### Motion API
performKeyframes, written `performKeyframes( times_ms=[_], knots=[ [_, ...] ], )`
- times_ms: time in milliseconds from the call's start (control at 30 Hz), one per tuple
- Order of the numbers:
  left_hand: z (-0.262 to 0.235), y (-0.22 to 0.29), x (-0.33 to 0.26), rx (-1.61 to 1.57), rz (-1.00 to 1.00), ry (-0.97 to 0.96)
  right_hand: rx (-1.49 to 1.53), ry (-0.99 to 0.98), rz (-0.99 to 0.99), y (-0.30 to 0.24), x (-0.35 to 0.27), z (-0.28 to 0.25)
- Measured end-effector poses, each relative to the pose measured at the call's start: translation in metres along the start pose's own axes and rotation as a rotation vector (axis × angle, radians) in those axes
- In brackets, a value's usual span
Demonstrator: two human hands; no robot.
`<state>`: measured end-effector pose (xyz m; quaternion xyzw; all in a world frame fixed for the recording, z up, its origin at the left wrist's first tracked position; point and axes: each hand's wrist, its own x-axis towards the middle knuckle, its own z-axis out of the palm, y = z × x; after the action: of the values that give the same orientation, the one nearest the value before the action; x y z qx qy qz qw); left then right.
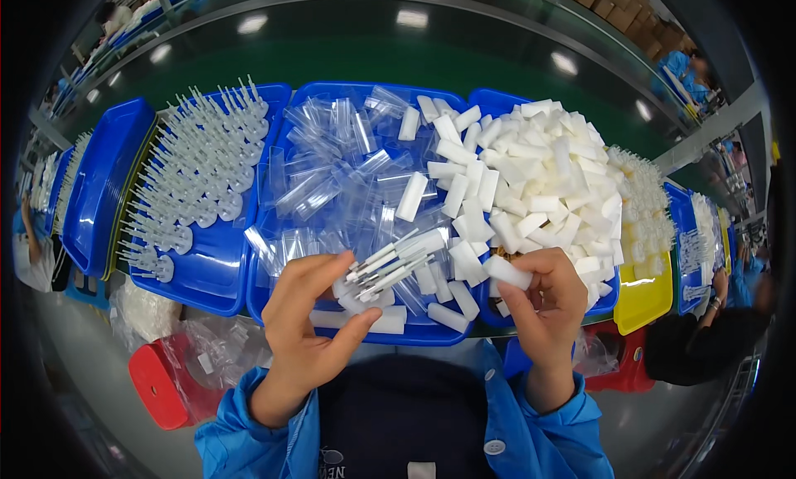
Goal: The person inserts white plastic cylindrical components into clear plastic sleeves. They pick up a white piece from a blue bin, slide it into a clear sleeve, and place the assembled unit into a yellow bin. The process is repeated continuously throughout the clip.
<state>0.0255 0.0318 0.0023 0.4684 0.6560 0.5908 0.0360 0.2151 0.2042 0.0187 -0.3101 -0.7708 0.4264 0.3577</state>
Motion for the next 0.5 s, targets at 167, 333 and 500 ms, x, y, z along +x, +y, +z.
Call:
performKeyframes(
  times_ms=[167,333,500],
  knots=[
    [0.001,0.003,-0.001,-0.101,-0.006,-0.04,0.013,0.064,-0.205,0.006,0.009,0.004],
    [0.014,0.019,0.002,-0.616,-0.189,-0.066,-0.061,0.019,-0.087,0.0,0.012,0.007],
    [0.032,0.027,0.004,-0.794,-0.133,-0.01,0.04,-0.124,0.05,-0.018,0.024,0.026]
  ],
)
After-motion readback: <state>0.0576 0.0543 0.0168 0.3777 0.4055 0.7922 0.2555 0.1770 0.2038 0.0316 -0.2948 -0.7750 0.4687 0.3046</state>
